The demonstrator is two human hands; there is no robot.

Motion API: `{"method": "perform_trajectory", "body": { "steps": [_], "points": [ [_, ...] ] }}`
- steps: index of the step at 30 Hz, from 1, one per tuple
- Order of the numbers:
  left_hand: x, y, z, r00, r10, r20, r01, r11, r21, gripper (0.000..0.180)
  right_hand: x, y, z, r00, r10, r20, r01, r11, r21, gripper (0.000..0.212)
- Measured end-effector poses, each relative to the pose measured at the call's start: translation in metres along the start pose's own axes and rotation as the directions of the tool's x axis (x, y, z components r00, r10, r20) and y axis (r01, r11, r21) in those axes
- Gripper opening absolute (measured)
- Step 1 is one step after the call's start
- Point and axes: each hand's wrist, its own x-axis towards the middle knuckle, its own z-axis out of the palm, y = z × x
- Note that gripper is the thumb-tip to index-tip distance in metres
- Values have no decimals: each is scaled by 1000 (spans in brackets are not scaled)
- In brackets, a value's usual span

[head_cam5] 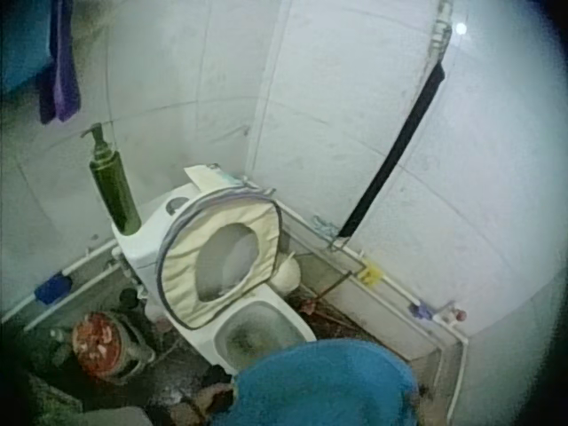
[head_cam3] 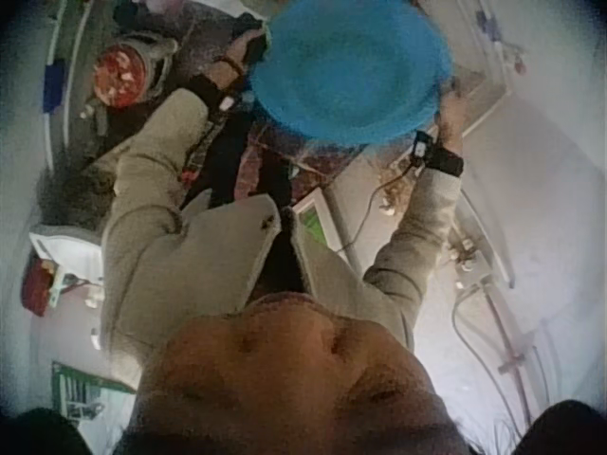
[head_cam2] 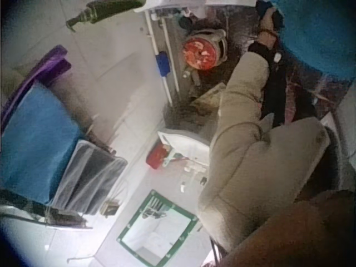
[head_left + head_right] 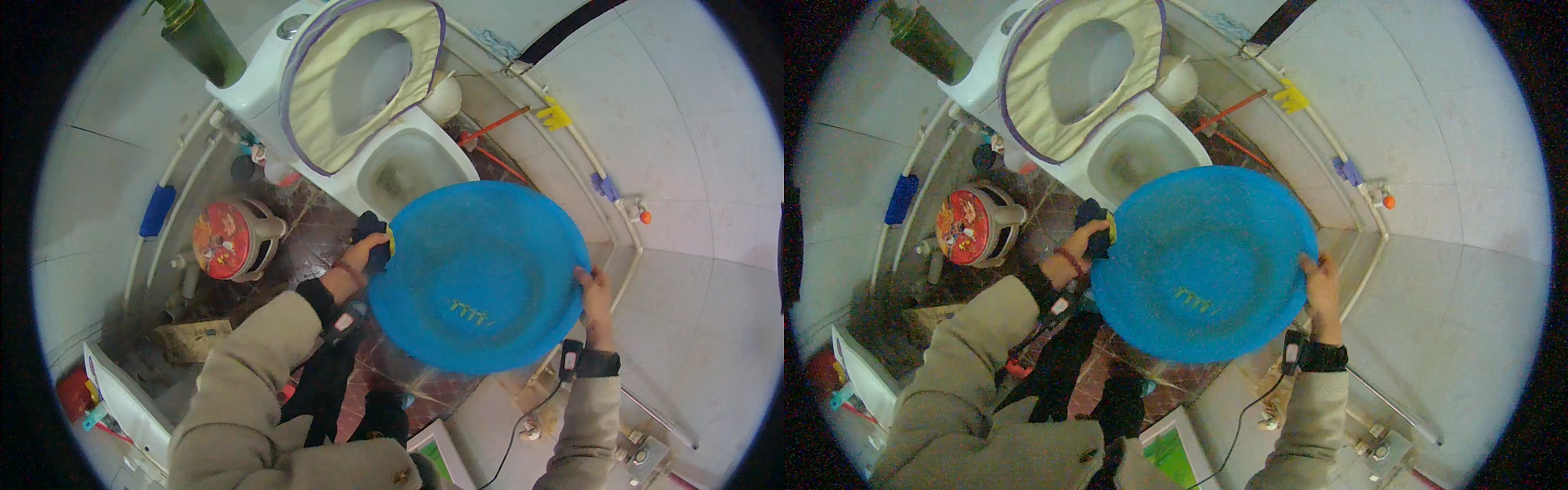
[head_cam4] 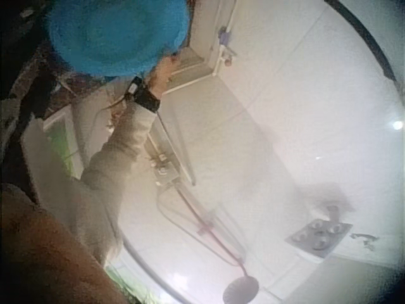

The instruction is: The person washes a cloth in a blue basin, scrubs the toilet bowl with a red brush, and rinses the cloth again. The person handles the basin, cloth, and brush throughout the sequence.

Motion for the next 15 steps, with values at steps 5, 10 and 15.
{"method": "perform_trajectory", "body": {
  "steps": [5,10,15],
  "points": [
    [47,9,-14,994,37,-102,-29,996,82,41,34,-40,20,1000,-30,-3,30,996,-89,28],
    [48,11,-21,989,15,-147,-18,1000,-21,41,61,-86,68,974,-224,-20,202,912,-357,30],
    [19,20,-26,958,-13,-286,26,999,42,42,54,-128,116,886,-463,-1,366,701,-613,27]
  ]
}}
